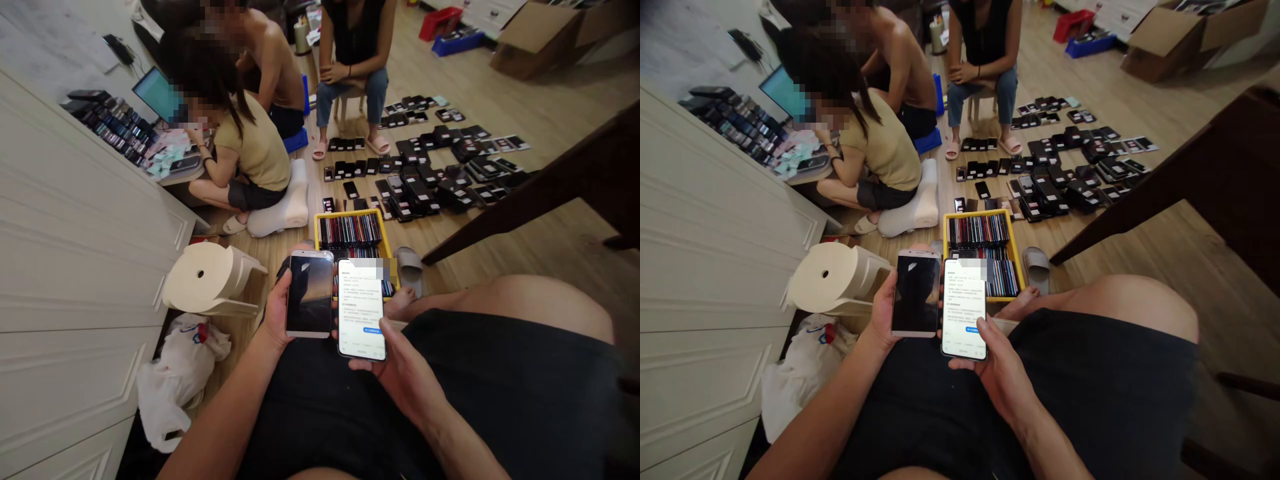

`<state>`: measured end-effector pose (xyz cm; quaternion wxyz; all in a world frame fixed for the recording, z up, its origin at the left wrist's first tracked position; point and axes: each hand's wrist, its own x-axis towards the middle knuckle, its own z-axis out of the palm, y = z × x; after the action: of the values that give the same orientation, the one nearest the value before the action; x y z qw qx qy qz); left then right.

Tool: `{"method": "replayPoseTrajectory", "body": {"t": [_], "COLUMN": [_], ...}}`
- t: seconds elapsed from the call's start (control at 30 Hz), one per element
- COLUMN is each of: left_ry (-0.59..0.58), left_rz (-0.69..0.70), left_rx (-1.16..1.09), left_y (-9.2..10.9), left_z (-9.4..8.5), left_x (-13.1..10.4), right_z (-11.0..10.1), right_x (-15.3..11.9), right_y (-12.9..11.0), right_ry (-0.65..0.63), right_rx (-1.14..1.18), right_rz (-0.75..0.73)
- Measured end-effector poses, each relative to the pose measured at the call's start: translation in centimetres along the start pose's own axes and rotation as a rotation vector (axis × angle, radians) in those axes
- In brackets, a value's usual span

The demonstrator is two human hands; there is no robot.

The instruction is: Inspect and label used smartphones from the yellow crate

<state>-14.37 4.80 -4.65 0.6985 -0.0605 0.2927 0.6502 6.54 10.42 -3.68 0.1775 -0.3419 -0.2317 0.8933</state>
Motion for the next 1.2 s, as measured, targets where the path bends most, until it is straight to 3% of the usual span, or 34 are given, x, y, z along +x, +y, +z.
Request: {"method": "replayPoseTrajectory", "body": {"t": [0.33, 0.73, 1.2], "left_ry": [0.080, 0.025, 0.023], "left_rz": [0.014, 0.005, 0.017], "left_rx": [-0.002, 0.048, 0.010], "left_y": [0.10, 0.06, -0.01], "left_z": [0.18, -0.57, -0.01], "left_x": [-0.04, 0.08, 0.04], "right_z": [-0.17, -0.28, -0.56], "right_x": [-0.09, 0.07, 0.18], "right_y": [0.08, 0.15, 0.44], "right_ry": [0.008, 0.020, 0.011], "right_rx": [0.014, 0.012, 0.017], "right_rz": [-0.004, 0.002, -0.011]}}
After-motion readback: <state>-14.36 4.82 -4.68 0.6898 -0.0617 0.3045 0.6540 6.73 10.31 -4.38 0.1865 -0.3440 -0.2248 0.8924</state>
